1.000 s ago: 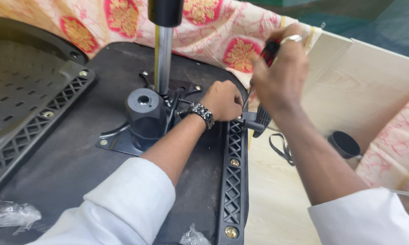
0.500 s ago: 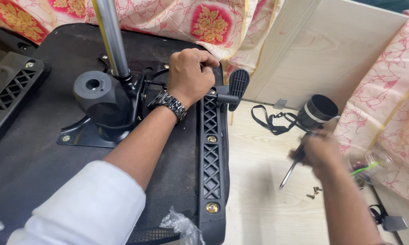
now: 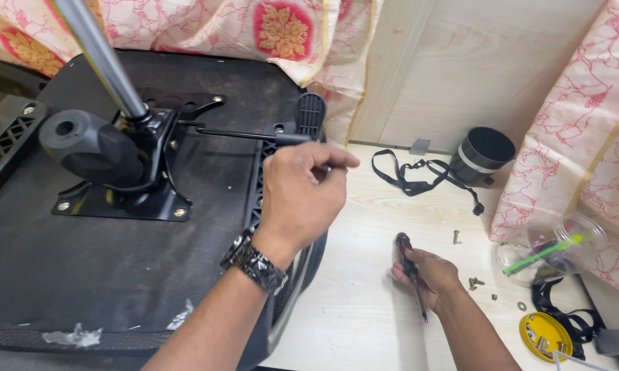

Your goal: The person uses a screwdriver to tighten screws into the underside of an overturned chair, securing a plastic frame to the seat base. The person repeatedly picks up screws and fastens them in place.

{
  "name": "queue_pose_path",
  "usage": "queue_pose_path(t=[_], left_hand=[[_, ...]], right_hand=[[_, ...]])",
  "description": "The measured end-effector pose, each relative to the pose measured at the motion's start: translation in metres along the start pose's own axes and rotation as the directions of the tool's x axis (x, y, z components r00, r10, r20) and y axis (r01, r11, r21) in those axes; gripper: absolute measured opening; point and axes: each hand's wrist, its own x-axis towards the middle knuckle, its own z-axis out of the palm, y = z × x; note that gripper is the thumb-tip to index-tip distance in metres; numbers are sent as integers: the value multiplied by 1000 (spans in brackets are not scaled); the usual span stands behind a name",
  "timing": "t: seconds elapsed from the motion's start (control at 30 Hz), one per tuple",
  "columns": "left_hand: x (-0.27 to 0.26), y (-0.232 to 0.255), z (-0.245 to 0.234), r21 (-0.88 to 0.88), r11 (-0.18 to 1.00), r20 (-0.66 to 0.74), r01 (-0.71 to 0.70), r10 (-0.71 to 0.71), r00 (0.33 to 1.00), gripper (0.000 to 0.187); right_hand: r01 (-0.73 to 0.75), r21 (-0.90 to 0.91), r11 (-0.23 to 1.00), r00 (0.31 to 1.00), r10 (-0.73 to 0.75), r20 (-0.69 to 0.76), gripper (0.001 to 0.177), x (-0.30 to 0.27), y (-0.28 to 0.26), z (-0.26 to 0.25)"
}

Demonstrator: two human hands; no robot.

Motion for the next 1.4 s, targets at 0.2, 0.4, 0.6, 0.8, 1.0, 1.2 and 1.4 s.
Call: queue_pose_path(t=[0.2, 0.4, 0.6, 0.8, 1.0, 1.2, 1.4], left_hand=[[-21, 8, 17, -14, 971, 59, 240, -239, 969, 19], [-39, 26, -2, -109, 887, 70, 448, -443, 894, 19], [-55, 35, -23, -203, 862, -13, 464, -476, 879, 22], [-74, 38, -36, -211, 847, -58, 488, -509, 859, 21], [-89, 42, -44, -217, 828, -14, 517, -532, 847, 28], [-100, 54, -52, -278, 823, 103, 496, -488, 867, 24], [-111, 59, -72, -273, 815, 183, 512, -478, 859, 19]], right_hand=[[55, -49, 997, 995, -50, 88, 60, 9, -4, -12], [66, -828, 558, 943, -306, -132, 49, 25, -6, -10], [-8, -944, 330, 895, -418, -153, 45, 37, -2, -7], [36, -972, 234, 889, -452, -76, 49, 20, -4, 7], [172, -957, 232, 864, -503, 34, 71, -8, 0, 13], [273, -920, 281, 850, -519, 93, 67, -20, 2, 12], [544, -803, 243, 690, -674, 264, 43, -56, -2, 28]])
